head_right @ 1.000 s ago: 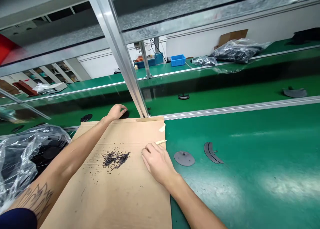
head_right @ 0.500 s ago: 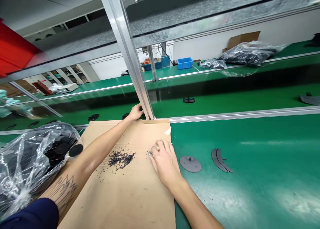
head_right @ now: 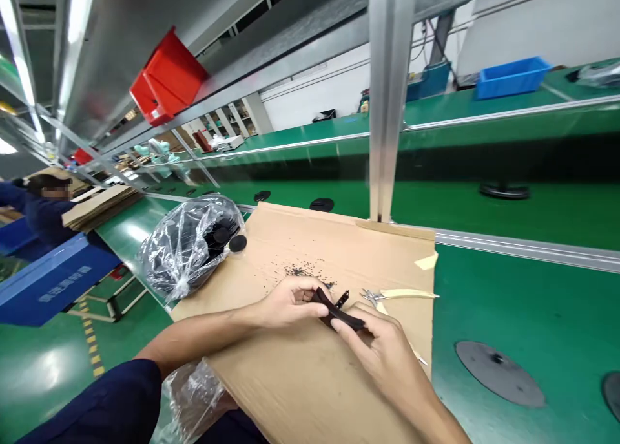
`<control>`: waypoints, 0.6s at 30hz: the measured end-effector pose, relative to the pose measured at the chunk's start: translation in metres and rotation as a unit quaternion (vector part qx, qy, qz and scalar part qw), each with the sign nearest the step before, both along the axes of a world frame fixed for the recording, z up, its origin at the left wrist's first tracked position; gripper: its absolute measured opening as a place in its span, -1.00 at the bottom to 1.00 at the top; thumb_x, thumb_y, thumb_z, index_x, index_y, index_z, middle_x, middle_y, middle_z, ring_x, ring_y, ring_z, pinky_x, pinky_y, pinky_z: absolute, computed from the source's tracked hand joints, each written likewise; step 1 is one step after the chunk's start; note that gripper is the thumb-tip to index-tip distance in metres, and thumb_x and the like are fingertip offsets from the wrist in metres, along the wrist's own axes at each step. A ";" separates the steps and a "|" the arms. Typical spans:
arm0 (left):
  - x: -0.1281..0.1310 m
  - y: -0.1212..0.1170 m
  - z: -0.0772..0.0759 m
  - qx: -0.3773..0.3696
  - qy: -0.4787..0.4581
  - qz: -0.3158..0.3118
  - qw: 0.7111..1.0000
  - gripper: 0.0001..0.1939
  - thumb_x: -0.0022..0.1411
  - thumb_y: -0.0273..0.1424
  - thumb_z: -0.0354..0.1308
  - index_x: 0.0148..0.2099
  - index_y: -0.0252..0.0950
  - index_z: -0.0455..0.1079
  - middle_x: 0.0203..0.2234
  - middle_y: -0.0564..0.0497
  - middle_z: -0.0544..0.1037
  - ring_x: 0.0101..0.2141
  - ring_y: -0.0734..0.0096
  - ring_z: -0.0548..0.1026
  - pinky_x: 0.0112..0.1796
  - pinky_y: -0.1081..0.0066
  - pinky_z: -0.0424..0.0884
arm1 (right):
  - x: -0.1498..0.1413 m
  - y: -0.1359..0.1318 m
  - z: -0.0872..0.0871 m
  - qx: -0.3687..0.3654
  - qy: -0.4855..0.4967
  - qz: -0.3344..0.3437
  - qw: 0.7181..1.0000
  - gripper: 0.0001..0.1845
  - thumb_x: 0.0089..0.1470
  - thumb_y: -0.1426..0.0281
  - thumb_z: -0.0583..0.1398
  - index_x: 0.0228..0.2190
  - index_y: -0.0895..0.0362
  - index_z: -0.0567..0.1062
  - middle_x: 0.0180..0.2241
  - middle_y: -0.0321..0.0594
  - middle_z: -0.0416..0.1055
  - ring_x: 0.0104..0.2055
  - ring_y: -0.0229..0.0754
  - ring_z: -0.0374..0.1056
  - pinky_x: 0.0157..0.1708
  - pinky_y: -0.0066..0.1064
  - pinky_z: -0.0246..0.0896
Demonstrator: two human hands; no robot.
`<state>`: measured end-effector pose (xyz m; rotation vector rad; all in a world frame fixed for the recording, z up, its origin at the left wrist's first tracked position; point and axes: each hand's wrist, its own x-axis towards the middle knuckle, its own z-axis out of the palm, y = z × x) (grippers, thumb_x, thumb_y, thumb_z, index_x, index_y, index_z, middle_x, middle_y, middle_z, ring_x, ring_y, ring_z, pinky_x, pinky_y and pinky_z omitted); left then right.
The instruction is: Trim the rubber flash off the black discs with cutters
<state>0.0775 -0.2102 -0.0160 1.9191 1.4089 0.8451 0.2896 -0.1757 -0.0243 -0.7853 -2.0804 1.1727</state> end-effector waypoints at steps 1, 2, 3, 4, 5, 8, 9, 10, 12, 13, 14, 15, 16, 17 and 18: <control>-0.010 -0.005 0.003 -0.002 0.024 0.010 1.000 -0.86 0.29 -0.45 0.28 -0.10 -0.15 0.51 -0.27 0.06 0.68 -0.28 0.37 0.66 -0.25 0.40 0.66 | -0.001 0.000 0.000 -0.018 -0.003 -0.004 1.000 -0.57 0.25 0.01 0.12 -0.39 0.06 0.57 -0.39 -0.18 0.55 -0.34 -0.04 0.45 -0.37 -0.30 0.36; -0.024 -0.007 0.008 -0.001 0.052 0.028 0.998 -0.84 0.32 -0.45 0.24 -0.06 -0.15 0.50 -0.24 0.07 0.67 -0.24 0.36 0.66 -0.22 0.39 0.65 | -0.001 0.000 -0.001 -0.029 -0.004 -0.020 0.999 -0.55 0.22 -0.02 0.14 -0.40 0.06 0.57 -0.40 -0.17 0.55 -0.35 -0.03 0.45 -0.38 -0.29 0.34; -0.042 -0.007 0.014 0.001 0.082 0.053 0.995 -0.82 0.35 -0.43 0.20 -0.02 -0.16 0.50 -0.23 0.06 0.67 -0.21 0.34 0.65 -0.17 0.37 0.64 | -0.001 0.000 -0.001 -0.033 -0.005 -0.041 0.999 -0.55 0.20 -0.03 0.15 -0.40 0.06 0.58 -0.41 -0.17 0.56 -0.36 -0.02 0.45 -0.39 -0.29 0.33; -0.063 -0.006 0.020 0.008 0.116 0.088 0.989 -0.83 0.36 -0.40 0.18 -0.02 -0.18 0.49 -0.16 0.02 0.65 -0.14 0.30 0.64 -0.08 0.32 0.60 | 0.000 0.000 -0.002 -0.031 -0.005 -0.062 0.998 -0.56 0.19 -0.02 0.17 -0.40 0.06 0.58 -0.41 -0.17 0.56 -0.36 -0.02 0.44 -0.39 -0.29 0.32; -0.085 -0.004 0.025 0.014 0.153 0.127 0.980 -0.82 0.36 -0.38 0.17 -0.01 -0.21 0.48 -0.09 -0.04 0.63 -0.05 0.22 0.60 0.04 0.23 0.54 | 0.001 0.000 -0.003 -0.027 -0.006 -0.081 0.996 -0.57 0.18 -0.01 0.17 -0.39 0.06 0.59 -0.40 -0.17 0.57 -0.36 -0.02 0.45 -0.40 -0.29 0.32; -0.144 0.003 0.034 0.023 0.251 0.252 0.934 -0.81 0.31 -0.46 0.14 -0.03 -0.32 0.44 -0.11 -0.19 0.59 0.05 0.02 0.50 0.14 0.04 0.38 | 0.003 0.001 -0.003 -0.008 -0.007 -0.120 0.993 -0.62 0.16 0.02 0.19 -0.36 0.05 0.60 -0.37 -0.17 0.58 -0.37 -0.02 0.45 -0.41 -0.29 0.29; -0.158 0.004 0.034 0.023 0.276 0.284 0.918 -0.81 0.27 -0.50 0.15 -0.06 -0.34 0.44 -0.16 -0.22 0.58 0.05 -0.04 0.49 0.12 0.02 0.38 | 0.003 0.001 -0.003 -0.004 -0.006 -0.126 0.992 -0.62 0.16 0.03 0.19 -0.35 0.05 0.60 -0.37 -0.17 0.58 -0.37 -0.02 0.44 -0.41 -0.29 0.29; -0.168 0.004 0.032 0.022 0.297 0.307 0.904 -0.80 0.23 -0.52 0.17 -0.08 -0.36 0.43 -0.20 -0.24 0.57 0.05 -0.08 0.48 0.10 0.02 0.38 | 0.003 0.001 -0.002 -0.004 -0.005 -0.129 0.992 -0.63 0.17 0.03 0.18 -0.35 0.05 0.60 -0.37 -0.17 0.57 -0.38 -0.03 0.43 -0.41 -0.29 0.28; -0.178 0.003 0.027 0.025 0.326 0.330 0.886 -0.80 0.18 -0.56 0.17 -0.11 -0.37 0.42 -0.24 -0.24 0.55 0.01 -0.09 0.49 0.06 0.04 0.40 | 0.003 0.000 -0.002 -0.008 -0.004 -0.129 0.992 -0.61 0.19 0.03 0.16 -0.37 0.06 0.58 -0.41 -0.17 0.55 -0.41 -0.06 0.40 -0.43 -0.30 0.27; -0.178 0.002 0.023 0.029 0.333 0.330 0.883 -0.80 0.18 -0.57 0.15 -0.12 -0.36 0.42 -0.25 -0.23 0.55 -0.01 -0.07 0.49 0.04 0.06 0.41 | 0.002 0.000 -0.002 -0.012 -0.005 -0.128 0.992 -0.60 0.20 0.03 0.15 -0.38 0.07 0.57 -0.42 -0.18 0.54 -0.42 -0.07 0.39 -0.44 -0.31 0.26; -0.176 0.001 0.021 0.034 0.335 0.323 0.884 -0.81 0.20 -0.57 0.12 -0.12 -0.34 0.42 -0.24 -0.22 0.56 -0.03 -0.04 0.50 0.03 0.10 0.42 | 0.002 -0.001 -0.002 -0.016 -0.005 -0.127 0.992 -0.59 0.21 0.04 0.14 -0.39 0.08 0.56 -0.44 -0.18 0.53 -0.42 -0.07 0.39 -0.45 -0.32 0.25; -0.172 -0.001 0.018 0.040 0.331 0.313 0.890 -0.81 0.23 -0.55 0.10 -0.12 -0.32 0.43 -0.23 -0.20 0.56 -0.05 0.01 0.52 0.01 0.14 0.43 | 0.002 -0.002 -0.003 -0.019 -0.005 -0.127 0.992 -0.58 0.22 0.04 0.13 -0.40 0.08 0.55 -0.46 -0.18 0.51 -0.42 -0.08 0.38 -0.46 -0.33 0.24; -0.166 -0.002 0.016 0.046 0.322 0.299 0.897 -0.83 0.26 -0.52 0.08 -0.11 -0.30 0.43 -0.21 -0.18 0.57 -0.09 0.06 0.53 -0.02 0.18 0.45 | 0.002 -0.002 -0.003 -0.022 -0.006 -0.127 0.992 -0.58 0.23 0.04 0.13 -0.41 0.09 0.55 -0.46 -0.18 0.50 -0.42 -0.08 0.38 -0.46 -0.33 0.24; -0.158 -0.003 0.015 0.050 0.312 0.285 0.905 -0.84 0.29 -0.48 0.07 -0.10 -0.29 0.43 -0.20 -0.15 0.58 -0.12 0.12 0.55 -0.05 0.23 0.47 | 0.003 -0.003 -0.004 -0.023 -0.007 -0.126 0.992 -0.58 0.23 0.04 0.13 -0.40 0.10 0.55 -0.47 -0.18 0.50 -0.42 -0.08 0.38 -0.46 -0.34 0.24; -0.147 -0.004 0.014 0.057 0.291 0.268 0.917 -0.84 0.32 -0.42 0.07 -0.08 -0.28 0.42 -0.18 -0.12 0.58 -0.15 0.18 0.56 -0.08 0.27 0.49 | 0.003 -0.004 -0.004 -0.024 -0.008 -0.123 0.992 -0.59 0.23 0.05 0.14 -0.40 0.10 0.55 -0.47 -0.19 0.49 -0.42 -0.09 0.37 -0.46 -0.34 0.25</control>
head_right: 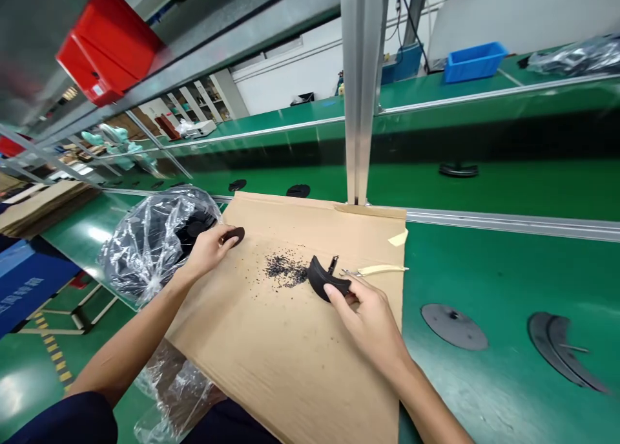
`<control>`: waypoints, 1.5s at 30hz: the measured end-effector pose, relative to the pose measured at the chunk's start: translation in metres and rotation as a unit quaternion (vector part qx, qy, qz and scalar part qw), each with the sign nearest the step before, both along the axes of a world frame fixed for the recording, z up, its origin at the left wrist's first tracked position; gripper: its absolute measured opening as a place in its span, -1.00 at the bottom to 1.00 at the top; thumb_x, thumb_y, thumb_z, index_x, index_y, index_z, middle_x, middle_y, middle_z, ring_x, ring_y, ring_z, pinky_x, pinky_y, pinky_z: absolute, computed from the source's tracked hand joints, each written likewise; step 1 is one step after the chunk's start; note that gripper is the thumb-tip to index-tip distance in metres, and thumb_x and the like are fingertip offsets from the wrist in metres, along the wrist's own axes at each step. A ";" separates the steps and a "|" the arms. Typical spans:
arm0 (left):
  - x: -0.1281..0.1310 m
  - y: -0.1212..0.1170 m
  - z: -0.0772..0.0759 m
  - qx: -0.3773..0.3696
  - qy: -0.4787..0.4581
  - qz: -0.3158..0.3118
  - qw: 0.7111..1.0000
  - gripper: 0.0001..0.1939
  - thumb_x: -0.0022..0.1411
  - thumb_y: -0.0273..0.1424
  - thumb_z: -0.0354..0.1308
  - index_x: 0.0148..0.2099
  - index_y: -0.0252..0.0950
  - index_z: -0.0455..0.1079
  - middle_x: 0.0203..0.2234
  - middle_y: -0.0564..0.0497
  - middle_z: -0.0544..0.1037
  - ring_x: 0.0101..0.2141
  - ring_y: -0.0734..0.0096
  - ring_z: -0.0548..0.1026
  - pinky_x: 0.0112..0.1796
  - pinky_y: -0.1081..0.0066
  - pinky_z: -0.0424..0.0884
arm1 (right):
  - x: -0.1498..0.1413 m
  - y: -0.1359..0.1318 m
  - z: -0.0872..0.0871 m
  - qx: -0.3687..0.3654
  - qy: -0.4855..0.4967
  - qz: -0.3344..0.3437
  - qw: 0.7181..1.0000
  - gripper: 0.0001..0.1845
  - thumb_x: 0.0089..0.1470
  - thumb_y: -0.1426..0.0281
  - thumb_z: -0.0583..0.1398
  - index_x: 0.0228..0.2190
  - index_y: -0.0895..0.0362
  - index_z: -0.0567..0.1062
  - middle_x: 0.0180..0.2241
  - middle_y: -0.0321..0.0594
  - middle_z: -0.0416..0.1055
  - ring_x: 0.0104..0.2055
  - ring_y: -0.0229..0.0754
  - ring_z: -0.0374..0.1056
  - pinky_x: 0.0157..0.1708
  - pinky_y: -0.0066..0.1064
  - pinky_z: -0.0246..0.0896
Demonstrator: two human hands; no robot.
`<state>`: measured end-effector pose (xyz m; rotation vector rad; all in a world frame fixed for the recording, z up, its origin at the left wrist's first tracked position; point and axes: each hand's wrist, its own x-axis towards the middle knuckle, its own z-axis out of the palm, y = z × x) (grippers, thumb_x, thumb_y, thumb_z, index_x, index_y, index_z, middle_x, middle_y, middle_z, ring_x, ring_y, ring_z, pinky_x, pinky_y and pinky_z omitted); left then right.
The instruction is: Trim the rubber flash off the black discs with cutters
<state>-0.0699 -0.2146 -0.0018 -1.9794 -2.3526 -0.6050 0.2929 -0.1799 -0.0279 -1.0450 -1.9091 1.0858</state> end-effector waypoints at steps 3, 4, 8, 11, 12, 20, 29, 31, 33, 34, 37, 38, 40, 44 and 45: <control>0.042 -0.006 0.003 0.046 -0.146 -0.120 0.981 -0.74 0.37 -0.29 0.10 0.03 -0.29 0.37 -0.14 -0.09 0.57 -0.16 0.31 0.57 -0.14 0.38 0.52 | 0.001 -0.003 0.003 -0.002 -0.009 0.023 1.000 -0.62 0.24 0.09 0.15 -0.39 0.11 0.55 -0.47 -0.20 0.47 -0.41 -0.11 0.36 -0.43 -0.35 0.27; 0.058 -0.008 0.005 0.061 -0.219 -0.169 0.959 -0.71 0.37 -0.28 0.12 0.07 -0.29 0.35 -0.14 -0.08 0.57 -0.16 0.34 0.57 -0.15 0.41 0.52 | 0.001 -0.005 0.005 -0.001 -0.014 0.033 0.999 -0.63 0.25 0.11 0.16 -0.40 0.11 0.54 -0.47 -0.21 0.47 -0.41 -0.12 0.36 -0.42 -0.35 0.28; 0.117 -0.011 0.011 0.058 -0.438 -0.256 0.859 -0.66 0.37 -0.30 0.19 0.14 -0.23 0.30 -0.26 -0.02 0.55 -0.28 0.45 0.56 -0.28 0.52 0.50 | 0.001 -0.008 0.010 -0.003 -0.027 0.073 0.997 -0.69 0.28 0.17 0.15 -0.37 0.10 0.52 -0.47 -0.24 0.44 -0.39 -0.14 0.35 -0.39 -0.36 0.29; 0.142 -0.010 0.004 0.060 -0.522 -0.260 0.810 -0.58 0.37 -0.31 0.19 0.21 -0.19 0.23 -0.25 -0.02 0.53 -0.32 0.47 0.56 -0.33 0.53 0.51 | 0.000 -0.010 0.012 0.000 -0.034 0.103 0.994 -0.69 0.28 0.17 0.15 -0.40 0.09 0.50 -0.45 -0.24 0.43 -0.38 -0.15 0.34 -0.37 -0.35 0.29; 0.146 -0.010 0.000 0.063 -0.524 -0.257 0.809 -0.58 0.37 -0.32 0.18 0.22 -0.19 0.23 -0.22 -0.03 0.52 -0.31 0.47 0.56 -0.33 0.52 0.52 | 0.000 -0.010 0.011 0.003 -0.036 0.111 0.993 -0.69 0.28 0.17 0.15 -0.41 0.09 0.50 -0.45 -0.24 0.43 -0.37 -0.15 0.34 -0.36 -0.35 0.29; 0.145 -0.019 -0.020 0.138 -0.356 -0.256 0.888 -0.79 0.30 -0.40 0.25 -0.03 -0.25 0.42 -0.27 -0.01 0.56 -0.28 0.44 0.53 -0.20 0.42 0.52 | -0.003 -0.013 0.008 0.004 -0.047 0.130 0.990 -0.63 0.31 0.13 0.13 -0.43 0.09 0.49 -0.43 -0.23 0.43 -0.33 -0.14 0.34 -0.32 -0.35 0.29; 0.144 -0.020 -0.023 0.149 -0.318 -0.338 0.873 -0.72 0.35 -0.45 0.19 0.09 -0.22 0.44 -0.17 -0.06 0.62 -0.19 0.38 0.57 -0.14 0.36 0.53 | -0.003 -0.014 0.008 -0.027 -0.050 0.124 0.991 -0.62 0.30 0.10 0.13 -0.41 0.09 0.51 -0.43 -0.23 0.43 -0.34 -0.15 0.34 -0.32 -0.35 0.29; 0.144 -0.018 -0.024 0.157 -0.302 -0.350 0.873 -0.72 0.36 -0.44 0.18 0.11 -0.22 0.43 -0.21 -0.05 0.62 -0.24 0.39 0.56 -0.19 0.37 0.52 | -0.003 -0.014 0.007 -0.031 -0.049 0.124 0.991 -0.61 0.30 0.09 0.13 -0.41 0.09 0.52 -0.43 -0.23 0.43 -0.34 -0.15 0.33 -0.33 -0.35 0.29; 0.144 -0.017 -0.025 0.168 -0.287 -0.352 0.875 -0.71 0.37 -0.44 0.17 0.12 -0.21 0.42 -0.24 -0.04 0.62 -0.26 0.40 0.54 -0.21 0.37 0.51 | -0.003 -0.014 0.007 -0.032 -0.050 0.124 0.991 -0.60 0.31 0.09 0.13 -0.40 0.10 0.52 -0.44 -0.23 0.42 -0.35 -0.16 0.32 -0.34 -0.35 0.28; 0.144 -0.017 -0.026 0.171 -0.281 -0.351 0.877 -0.71 0.37 -0.44 0.18 0.12 -0.21 0.42 -0.25 -0.03 0.61 -0.27 0.40 0.54 -0.22 0.38 0.51 | -0.003 -0.014 0.007 -0.030 -0.052 0.123 0.991 -0.59 0.31 0.08 0.12 -0.40 0.10 0.52 -0.44 -0.23 0.42 -0.36 -0.16 0.32 -0.35 -0.35 0.28; 0.145 -0.017 -0.027 0.171 -0.274 -0.355 0.877 -0.71 0.37 -0.45 0.18 0.12 -0.23 0.41 -0.26 -0.02 0.60 -0.28 0.42 0.53 -0.22 0.39 0.50 | -0.004 -0.015 0.009 -0.016 -0.062 0.113 0.991 -0.57 0.32 0.09 0.11 -0.44 0.10 0.49 -0.47 -0.25 0.38 -0.40 -0.18 0.29 -0.39 -0.36 0.25; 0.146 -0.018 -0.027 0.172 -0.274 -0.355 0.877 -0.71 0.37 -0.46 0.18 0.12 -0.23 0.41 -0.25 -0.03 0.60 -0.28 0.42 0.53 -0.22 0.40 0.50 | -0.004 -0.015 0.010 -0.008 -0.061 0.108 0.992 -0.56 0.33 0.09 0.10 -0.47 0.10 0.47 -0.49 -0.26 0.36 -0.41 -0.19 0.27 -0.40 -0.37 0.23; 0.147 -0.018 -0.028 0.183 -0.278 -0.353 0.874 -0.68 0.37 -0.45 0.18 0.14 -0.24 0.38 -0.21 -0.04 0.60 -0.27 0.42 0.53 -0.21 0.40 0.51 | -0.005 -0.016 0.012 0.014 -0.050 0.105 0.993 -0.56 0.35 0.13 0.09 -0.49 0.10 0.44 -0.51 -0.27 0.32 -0.43 -0.20 0.25 -0.43 -0.38 0.21; 0.146 -0.018 -0.026 0.167 -0.328 -0.348 0.862 -0.63 0.37 -0.31 0.19 0.17 -0.29 0.36 -0.22 -0.07 0.55 -0.24 0.39 0.52 -0.21 0.38 0.52 | -0.004 -0.017 0.015 0.075 -0.027 0.137 0.987 -0.73 0.36 0.27 0.11 -0.33 0.10 0.51 -0.42 -0.24 0.40 -0.36 -0.20 0.33 -0.38 -0.38 0.25; 0.145 -0.018 -0.025 0.152 -0.343 -0.356 0.856 -0.64 0.38 -0.27 0.18 0.15 -0.30 0.39 -0.23 -0.08 0.54 -0.24 0.38 0.52 -0.21 0.37 0.52 | -0.004 -0.017 0.015 0.091 -0.023 0.143 0.985 -0.77 0.36 0.31 0.12 -0.29 0.10 0.52 -0.38 -0.22 0.44 -0.33 -0.19 0.37 -0.34 -0.37 0.28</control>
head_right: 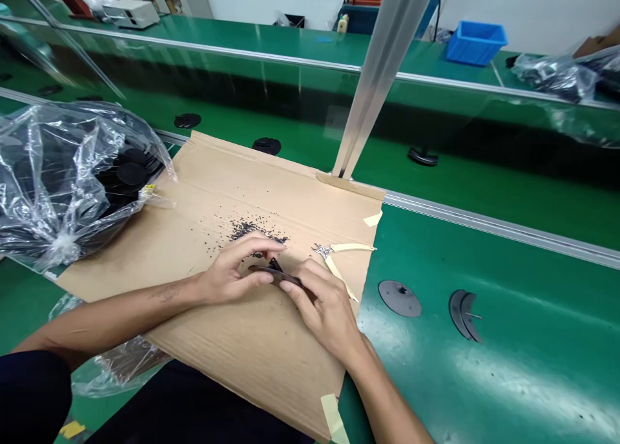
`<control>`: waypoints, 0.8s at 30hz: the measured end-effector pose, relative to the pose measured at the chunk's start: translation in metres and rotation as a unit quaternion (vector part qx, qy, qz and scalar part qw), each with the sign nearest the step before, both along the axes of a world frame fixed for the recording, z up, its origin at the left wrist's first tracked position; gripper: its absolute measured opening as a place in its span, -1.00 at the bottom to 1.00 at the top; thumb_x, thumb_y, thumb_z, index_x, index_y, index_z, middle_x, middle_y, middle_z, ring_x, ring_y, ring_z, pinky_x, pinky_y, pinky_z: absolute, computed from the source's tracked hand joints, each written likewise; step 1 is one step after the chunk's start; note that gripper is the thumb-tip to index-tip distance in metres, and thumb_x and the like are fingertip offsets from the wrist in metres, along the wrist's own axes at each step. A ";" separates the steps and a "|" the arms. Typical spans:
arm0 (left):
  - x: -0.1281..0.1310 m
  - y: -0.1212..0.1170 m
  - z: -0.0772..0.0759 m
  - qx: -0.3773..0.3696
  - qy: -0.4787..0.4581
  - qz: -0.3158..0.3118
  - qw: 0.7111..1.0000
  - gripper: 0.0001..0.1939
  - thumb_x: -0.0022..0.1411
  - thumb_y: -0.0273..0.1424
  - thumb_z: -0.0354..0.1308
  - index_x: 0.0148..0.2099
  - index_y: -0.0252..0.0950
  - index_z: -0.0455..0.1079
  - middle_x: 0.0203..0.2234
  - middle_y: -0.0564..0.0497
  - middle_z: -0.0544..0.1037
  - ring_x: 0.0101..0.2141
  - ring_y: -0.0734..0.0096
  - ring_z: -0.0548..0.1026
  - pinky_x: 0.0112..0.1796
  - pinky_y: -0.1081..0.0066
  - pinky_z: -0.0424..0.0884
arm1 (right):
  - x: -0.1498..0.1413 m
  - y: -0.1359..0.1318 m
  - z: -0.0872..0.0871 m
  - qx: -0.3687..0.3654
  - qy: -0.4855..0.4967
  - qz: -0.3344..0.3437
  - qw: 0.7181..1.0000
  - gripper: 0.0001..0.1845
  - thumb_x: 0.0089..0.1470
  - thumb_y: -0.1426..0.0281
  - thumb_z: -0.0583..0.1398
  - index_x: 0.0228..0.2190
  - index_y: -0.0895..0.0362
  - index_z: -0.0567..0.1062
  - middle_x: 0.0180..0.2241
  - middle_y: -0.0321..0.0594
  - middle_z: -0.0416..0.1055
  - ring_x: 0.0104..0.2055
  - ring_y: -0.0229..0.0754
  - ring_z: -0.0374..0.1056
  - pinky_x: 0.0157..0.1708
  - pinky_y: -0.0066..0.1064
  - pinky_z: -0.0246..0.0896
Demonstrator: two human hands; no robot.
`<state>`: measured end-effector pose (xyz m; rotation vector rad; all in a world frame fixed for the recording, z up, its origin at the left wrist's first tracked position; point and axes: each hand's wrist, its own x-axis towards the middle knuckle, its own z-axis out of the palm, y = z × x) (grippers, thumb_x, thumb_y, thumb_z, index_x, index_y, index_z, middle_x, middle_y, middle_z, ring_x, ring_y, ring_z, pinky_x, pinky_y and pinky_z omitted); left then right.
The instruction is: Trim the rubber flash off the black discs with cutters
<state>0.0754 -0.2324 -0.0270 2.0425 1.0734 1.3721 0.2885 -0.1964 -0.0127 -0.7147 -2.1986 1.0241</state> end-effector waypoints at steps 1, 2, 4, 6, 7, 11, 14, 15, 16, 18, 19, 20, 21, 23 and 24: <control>-0.001 0.001 0.001 -0.010 -0.006 -0.020 1.000 -0.65 0.39 -0.23 0.16 0.12 -0.30 0.42 -0.23 -0.08 0.54 -0.23 0.37 0.52 -0.21 0.37 0.52 | 0.000 0.000 0.000 0.015 0.006 0.005 1.000 -0.81 0.35 0.34 0.13 -0.27 0.10 0.53 -0.34 -0.20 0.46 -0.30 -0.19 0.40 -0.31 -0.37 0.30; -0.001 0.001 0.003 -0.014 -0.010 -0.040 0.999 -0.66 0.40 -0.20 0.14 0.08 -0.30 0.44 -0.22 -0.10 0.54 -0.21 0.36 0.52 -0.20 0.37 0.52 | 0.000 0.000 0.000 0.030 0.012 0.009 0.999 -0.83 0.35 0.36 0.14 -0.25 0.10 0.52 -0.31 -0.19 0.48 -0.27 -0.18 0.42 -0.29 -0.36 0.32; -0.002 0.002 0.005 -0.012 -0.016 -0.070 0.997 -0.66 0.41 -0.18 0.12 0.06 -0.31 0.46 -0.22 -0.11 0.55 -0.20 0.36 0.53 -0.19 0.38 0.52 | 0.000 0.001 -0.001 0.056 0.020 0.015 0.998 -0.86 0.33 0.40 0.15 -0.22 0.11 0.52 -0.28 -0.16 0.49 -0.25 -0.17 0.44 -0.26 -0.35 0.35; -0.003 0.002 0.008 -0.007 -0.018 -0.086 0.996 -0.64 0.41 -0.18 0.13 0.07 -0.33 0.45 -0.21 -0.13 0.56 -0.20 0.37 0.53 -0.19 0.40 0.51 | 0.001 0.002 -0.002 0.080 0.023 0.017 0.996 -0.87 0.33 0.41 0.15 -0.22 0.12 0.52 -0.28 -0.15 0.50 -0.25 -0.17 0.44 -0.26 -0.34 0.36; -0.002 0.002 0.008 -0.006 -0.016 -0.089 0.996 -0.64 0.41 -0.19 0.13 0.07 -0.33 0.45 -0.20 -0.13 0.56 -0.20 0.37 0.53 -0.19 0.40 0.51 | 0.001 0.002 -0.002 0.093 0.023 0.017 0.995 -0.87 0.32 0.41 0.15 -0.23 0.13 0.52 -0.29 -0.15 0.50 -0.26 -0.17 0.44 -0.28 -0.35 0.36; -0.001 0.002 0.009 -0.001 0.003 -0.095 0.995 -0.70 0.45 -0.27 0.08 0.07 -0.34 0.44 -0.18 -0.17 0.57 -0.17 0.35 0.54 -0.15 0.36 0.52 | 0.001 0.002 -0.005 0.149 0.011 0.008 0.989 -0.88 0.31 0.44 0.15 -0.26 0.14 0.51 -0.32 -0.15 0.50 -0.31 -0.18 0.42 -0.33 -0.36 0.33; 0.001 0.003 0.009 0.015 0.016 -0.099 0.995 -0.73 0.47 -0.32 0.03 0.02 -0.38 0.45 -0.19 -0.20 0.58 -0.17 0.33 0.54 -0.13 0.32 0.51 | 0.002 0.001 -0.007 0.198 -0.020 0.003 0.980 -0.87 0.30 0.47 0.13 -0.25 0.17 0.50 -0.33 -0.13 0.49 -0.34 -0.18 0.38 -0.37 -0.35 0.29; 0.001 0.003 0.009 0.024 0.019 -0.100 0.994 -0.74 0.47 -0.32 0.03 0.00 -0.38 0.45 -0.21 -0.19 0.59 -0.18 0.34 0.55 -0.14 0.32 0.51 | 0.002 0.001 -0.007 0.210 -0.029 0.006 0.977 -0.86 0.30 0.48 0.12 -0.26 0.18 0.49 -0.33 -0.13 0.49 -0.34 -0.18 0.37 -0.37 -0.35 0.27; 0.002 0.003 0.009 0.034 0.021 -0.100 0.994 -0.75 0.47 -0.33 0.04 -0.03 -0.38 0.45 -0.22 -0.19 0.60 -0.19 0.34 0.55 -0.15 0.32 0.51 | 0.002 0.001 -0.007 0.219 -0.038 0.011 0.975 -0.86 0.30 0.49 0.12 -0.27 0.18 0.49 -0.32 -0.13 0.49 -0.35 -0.18 0.36 -0.37 -0.35 0.26; 0.002 0.004 0.010 0.049 0.025 -0.096 0.994 -0.79 0.45 -0.34 0.07 -0.08 -0.36 0.47 -0.26 -0.15 0.61 -0.23 0.36 0.56 -0.17 0.32 0.50 | 0.003 0.001 -0.006 0.229 -0.049 0.020 0.972 -0.85 0.30 0.49 0.11 -0.29 0.18 0.48 -0.32 -0.13 0.49 -0.35 -0.19 0.35 -0.37 -0.35 0.25; 0.002 0.003 0.011 0.055 0.026 -0.092 0.994 -0.81 0.44 -0.35 0.10 -0.10 -0.34 0.47 -0.28 -0.13 0.61 -0.24 0.37 0.56 -0.18 0.33 0.50 | 0.003 0.001 -0.006 0.229 -0.050 0.024 0.972 -0.84 0.30 0.49 0.10 -0.30 0.17 0.48 -0.32 -0.13 0.49 -0.35 -0.19 0.35 -0.37 -0.35 0.24; 0.002 0.003 0.012 0.059 0.027 -0.086 0.994 -0.84 0.42 -0.36 0.13 -0.12 -0.34 0.48 -0.31 -0.11 0.62 -0.26 0.38 0.56 -0.19 0.33 0.50 | 0.003 0.001 -0.005 0.227 -0.049 0.028 0.972 -0.84 0.30 0.48 0.10 -0.30 0.17 0.48 -0.32 -0.13 0.49 -0.35 -0.19 0.34 -0.37 -0.35 0.24; 0.002 0.002 0.013 0.063 0.027 -0.082 0.994 -0.86 0.40 -0.36 0.16 -0.15 -0.33 0.48 -0.33 -0.09 0.61 -0.28 0.39 0.56 -0.20 0.34 0.50 | 0.004 0.001 -0.005 0.223 -0.046 0.033 0.973 -0.83 0.31 0.47 0.09 -0.29 0.17 0.48 -0.33 -0.13 0.49 -0.36 -0.19 0.34 -0.37 -0.35 0.24; 0.002 0.001 0.014 0.067 0.028 -0.079 0.994 -0.87 0.37 -0.37 0.21 -0.18 -0.34 0.49 -0.36 -0.06 0.61 -0.31 0.42 0.55 -0.23 0.37 0.50 | 0.004 0.001 -0.005 0.208 -0.039 0.043 0.976 -0.82 0.32 0.46 0.09 -0.28 0.16 0.48 -0.34 -0.14 0.48 -0.36 -0.19 0.34 -0.38 -0.34 0.23; 0.003 0.001 0.015 0.067 0.030 -0.079 0.994 -0.87 0.37 -0.37 0.21 -0.18 -0.34 0.49 -0.36 -0.06 0.60 -0.31 0.42 0.55 -0.23 0.37 0.50 | 0.004 0.001 -0.006 0.200 -0.034 0.047 0.978 -0.82 0.32 0.45 0.09 -0.28 0.15 0.49 -0.35 -0.14 0.48 -0.37 -0.19 0.34 -0.38 -0.34 0.24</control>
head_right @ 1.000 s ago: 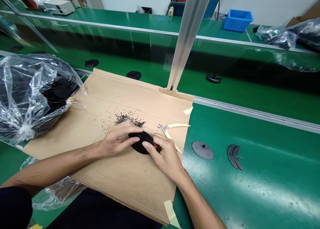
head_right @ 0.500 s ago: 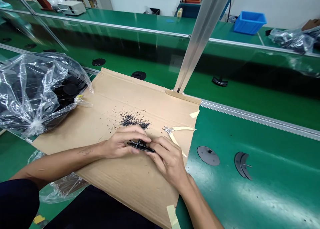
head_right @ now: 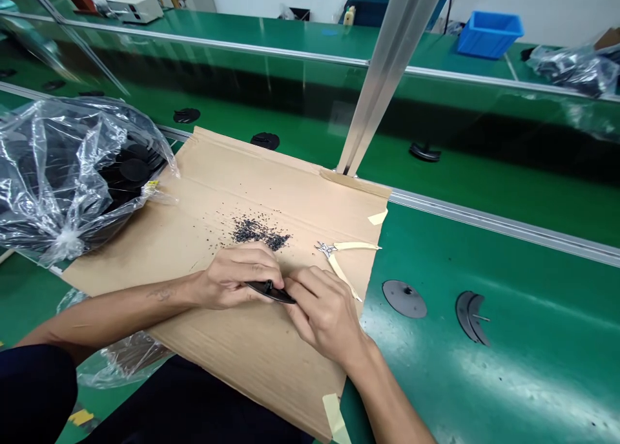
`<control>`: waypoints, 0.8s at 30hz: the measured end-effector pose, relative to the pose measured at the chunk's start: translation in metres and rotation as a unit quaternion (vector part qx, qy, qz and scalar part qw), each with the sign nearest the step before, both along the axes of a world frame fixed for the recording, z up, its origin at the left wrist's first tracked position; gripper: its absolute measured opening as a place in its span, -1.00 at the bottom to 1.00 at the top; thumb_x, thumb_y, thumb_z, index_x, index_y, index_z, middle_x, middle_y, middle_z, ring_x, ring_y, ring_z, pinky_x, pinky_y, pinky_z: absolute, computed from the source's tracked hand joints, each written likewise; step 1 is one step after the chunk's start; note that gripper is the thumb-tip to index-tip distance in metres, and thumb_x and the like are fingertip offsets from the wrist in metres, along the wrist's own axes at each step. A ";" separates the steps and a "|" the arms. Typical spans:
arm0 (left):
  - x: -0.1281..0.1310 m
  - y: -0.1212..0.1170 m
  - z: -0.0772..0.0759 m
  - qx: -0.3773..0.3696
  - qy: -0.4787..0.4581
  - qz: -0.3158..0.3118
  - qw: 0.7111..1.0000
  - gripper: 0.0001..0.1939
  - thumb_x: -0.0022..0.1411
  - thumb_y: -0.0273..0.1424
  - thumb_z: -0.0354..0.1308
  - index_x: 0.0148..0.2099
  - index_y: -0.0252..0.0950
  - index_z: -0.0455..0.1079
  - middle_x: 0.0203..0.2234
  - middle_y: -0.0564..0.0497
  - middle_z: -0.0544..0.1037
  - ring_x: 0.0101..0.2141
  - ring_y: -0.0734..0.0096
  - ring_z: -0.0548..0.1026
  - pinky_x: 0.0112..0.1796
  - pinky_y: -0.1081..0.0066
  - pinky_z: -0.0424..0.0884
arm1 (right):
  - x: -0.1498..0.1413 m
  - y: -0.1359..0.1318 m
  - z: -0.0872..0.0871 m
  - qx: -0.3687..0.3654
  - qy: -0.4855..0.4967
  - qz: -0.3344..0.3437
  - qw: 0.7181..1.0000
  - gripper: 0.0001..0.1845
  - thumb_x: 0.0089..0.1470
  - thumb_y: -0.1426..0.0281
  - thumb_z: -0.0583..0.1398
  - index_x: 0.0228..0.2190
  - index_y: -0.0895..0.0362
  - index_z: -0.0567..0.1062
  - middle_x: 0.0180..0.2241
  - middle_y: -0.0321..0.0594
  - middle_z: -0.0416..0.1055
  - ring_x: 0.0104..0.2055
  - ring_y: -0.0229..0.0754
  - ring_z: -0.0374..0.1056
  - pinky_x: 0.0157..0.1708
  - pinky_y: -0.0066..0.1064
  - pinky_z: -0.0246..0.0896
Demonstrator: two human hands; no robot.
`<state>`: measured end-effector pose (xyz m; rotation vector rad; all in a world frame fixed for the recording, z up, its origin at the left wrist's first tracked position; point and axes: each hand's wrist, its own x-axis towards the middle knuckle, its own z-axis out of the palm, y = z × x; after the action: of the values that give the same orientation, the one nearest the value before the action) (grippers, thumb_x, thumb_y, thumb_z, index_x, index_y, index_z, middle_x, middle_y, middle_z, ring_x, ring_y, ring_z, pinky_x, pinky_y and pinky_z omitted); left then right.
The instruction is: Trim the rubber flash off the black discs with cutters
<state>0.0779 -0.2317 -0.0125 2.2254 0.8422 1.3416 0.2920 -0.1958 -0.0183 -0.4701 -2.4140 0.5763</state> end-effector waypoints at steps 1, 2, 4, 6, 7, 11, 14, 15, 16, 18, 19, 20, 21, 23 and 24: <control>0.000 0.000 0.000 -0.002 0.002 0.000 1.000 -0.86 0.38 -0.36 0.20 -0.16 -0.35 0.49 -0.35 -0.07 0.60 -0.30 0.42 0.55 -0.23 0.37 0.50 | 0.000 0.000 0.000 -0.012 0.006 0.003 1.000 -0.82 0.32 0.45 0.09 -0.28 0.15 0.49 -0.35 -0.14 0.48 -0.36 -0.18 0.35 -0.38 -0.34 0.25; 0.000 -0.001 -0.001 -0.004 0.004 -0.001 1.000 -0.84 0.39 -0.34 0.18 -0.12 -0.35 0.48 -0.33 -0.08 0.60 -0.29 0.40 0.55 -0.22 0.37 0.51 | -0.001 0.000 -0.001 -0.027 0.013 0.005 1.000 -0.82 0.32 0.46 0.09 -0.27 0.14 0.49 -0.34 -0.14 0.48 -0.34 -0.18 0.37 -0.37 -0.34 0.27; 0.001 -0.001 -0.003 -0.006 0.007 -0.004 1.000 -0.77 0.40 -0.30 0.17 -0.03 -0.35 0.46 -0.27 -0.12 0.60 -0.24 0.37 0.56 -0.20 0.35 0.52 | -0.002 0.000 -0.001 -0.060 0.027 0.008 0.998 -0.82 0.33 0.47 0.08 -0.23 0.13 0.50 -0.29 -0.12 0.50 -0.29 -0.17 0.41 -0.33 -0.33 0.31; 0.001 -0.001 -0.005 -0.002 0.006 -0.006 1.000 -0.75 0.40 -0.31 0.16 0.03 -0.35 0.44 -0.23 -0.14 0.59 -0.20 0.36 0.55 -0.19 0.34 0.52 | -0.001 0.002 0.002 -0.085 0.027 0.007 0.996 -0.82 0.34 0.47 0.08 -0.21 0.11 0.50 -0.26 -0.12 0.51 -0.26 -0.15 0.42 -0.29 -0.32 0.34; 0.001 -0.001 -0.007 -0.001 0.003 -0.004 1.000 -0.77 0.41 -0.34 0.16 0.03 -0.35 0.44 -0.23 -0.14 0.59 -0.20 0.37 0.55 -0.19 0.35 0.52 | 0.001 0.004 0.003 -0.090 0.018 0.004 0.996 -0.84 0.34 0.44 0.10 -0.20 0.10 0.50 -0.25 -0.12 0.52 -0.25 -0.14 0.43 -0.28 -0.30 0.36; -0.001 0.000 -0.010 -0.006 -0.005 0.032 0.999 -0.88 0.37 -0.45 0.18 -0.07 -0.34 0.45 -0.29 -0.09 0.58 -0.27 0.41 0.53 -0.25 0.40 0.48 | 0.010 0.016 0.011 -0.068 -0.015 -0.050 0.996 -0.78 0.25 0.25 0.25 -0.11 0.07 0.51 -0.15 -0.07 0.52 -0.13 -0.03 0.45 -0.18 -0.19 0.40; -0.002 0.001 -0.011 -0.012 -0.006 0.063 0.998 -0.86 0.33 -0.43 0.24 -0.08 -0.34 0.44 -0.31 -0.06 0.58 -0.31 0.43 0.51 -0.29 0.42 0.47 | 0.013 0.020 0.013 -0.068 0.012 -0.067 0.995 -0.69 0.18 0.23 0.32 -0.06 0.06 0.51 -0.13 -0.07 0.52 -0.11 -0.01 0.46 -0.18 -0.18 0.43; -0.002 0.001 -0.012 -0.015 -0.007 0.069 0.997 -0.84 0.32 -0.42 0.25 -0.07 -0.34 0.43 -0.31 -0.06 0.58 -0.31 0.43 0.51 -0.29 0.42 0.47 | 0.012 0.019 0.013 -0.072 0.029 -0.062 0.995 -0.70 0.18 0.26 0.33 -0.07 0.06 0.51 -0.15 -0.08 0.52 -0.13 -0.04 0.47 -0.19 -0.20 0.44; -0.002 0.001 -0.012 -0.018 -0.007 0.072 0.997 -0.84 0.32 -0.42 0.26 -0.08 -0.35 0.42 -0.32 -0.05 0.58 -0.31 0.43 0.51 -0.29 0.43 0.46 | 0.011 0.017 0.013 -0.075 0.046 -0.055 0.995 -0.72 0.18 0.30 0.33 -0.08 0.07 0.52 -0.17 -0.10 0.52 -0.15 -0.06 0.48 -0.21 -0.23 0.44; -0.002 0.000 -0.013 -0.022 -0.007 0.063 0.998 -0.85 0.32 -0.40 0.27 -0.11 -0.34 0.42 -0.34 -0.04 0.58 -0.32 0.43 0.51 -0.29 0.43 0.46 | 0.007 0.011 0.012 -0.069 0.070 -0.045 0.994 -0.81 0.20 0.39 0.30 -0.12 0.08 0.54 -0.22 -0.13 0.53 -0.22 -0.13 0.49 -0.25 -0.28 0.45; -0.002 0.000 -0.012 -0.022 -0.008 0.054 0.998 -0.85 0.32 -0.39 0.27 -0.12 -0.34 0.42 -0.35 -0.04 0.58 -0.32 0.43 0.51 -0.28 0.43 0.46 | 0.005 0.008 0.011 -0.062 0.072 -0.044 0.995 -0.85 0.21 0.44 0.28 -0.15 0.08 0.56 -0.24 -0.15 0.54 -0.25 -0.15 0.49 -0.27 -0.30 0.45; -0.002 0.001 -0.012 -0.022 -0.010 0.044 0.999 -0.85 0.31 -0.37 0.27 -0.14 -0.33 0.43 -0.36 -0.04 0.57 -0.32 0.43 0.51 -0.27 0.42 0.46 | 0.003 0.006 0.011 -0.051 0.070 -0.043 0.995 -0.87 0.22 0.47 0.26 -0.17 0.09 0.57 -0.26 -0.16 0.54 -0.27 -0.16 0.49 -0.28 -0.30 0.44; -0.002 0.001 -0.011 -0.024 -0.014 0.035 0.999 -0.84 0.31 -0.36 0.28 -0.15 -0.33 0.43 -0.36 -0.04 0.57 -0.33 0.44 0.51 -0.27 0.42 0.46 | 0.002 0.004 0.010 -0.040 0.066 -0.042 0.996 -0.87 0.23 0.49 0.25 -0.20 0.09 0.58 -0.28 -0.16 0.54 -0.29 -0.17 0.49 -0.30 -0.31 0.44; -0.001 0.001 -0.008 -0.035 -0.022 0.018 0.999 -0.83 0.29 -0.35 0.30 -0.17 -0.34 0.42 -0.37 -0.04 0.57 -0.33 0.44 0.50 -0.26 0.41 0.46 | 0.002 0.002 0.010 -0.025 0.057 -0.038 0.997 -0.88 0.22 0.50 0.25 -0.22 0.11 0.58 -0.29 -0.15 0.55 -0.30 -0.17 0.49 -0.31 -0.30 0.44; -0.001 0.001 -0.007 -0.045 -0.024 0.009 0.999 -0.83 0.28 -0.36 0.31 -0.19 -0.34 0.41 -0.38 -0.04 0.56 -0.34 0.44 0.49 -0.26 0.41 0.46 | 0.003 0.002 0.010 -0.022 0.055 -0.034 0.998 -0.89 0.22 0.50 0.25 -0.22 0.11 0.59 -0.29 -0.15 0.56 -0.30 -0.16 0.49 -0.31 -0.30 0.44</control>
<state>0.0768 -0.2307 -0.0193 2.1143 0.8892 1.3318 0.2946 -0.1936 -0.0085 -0.5225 -2.2772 0.6099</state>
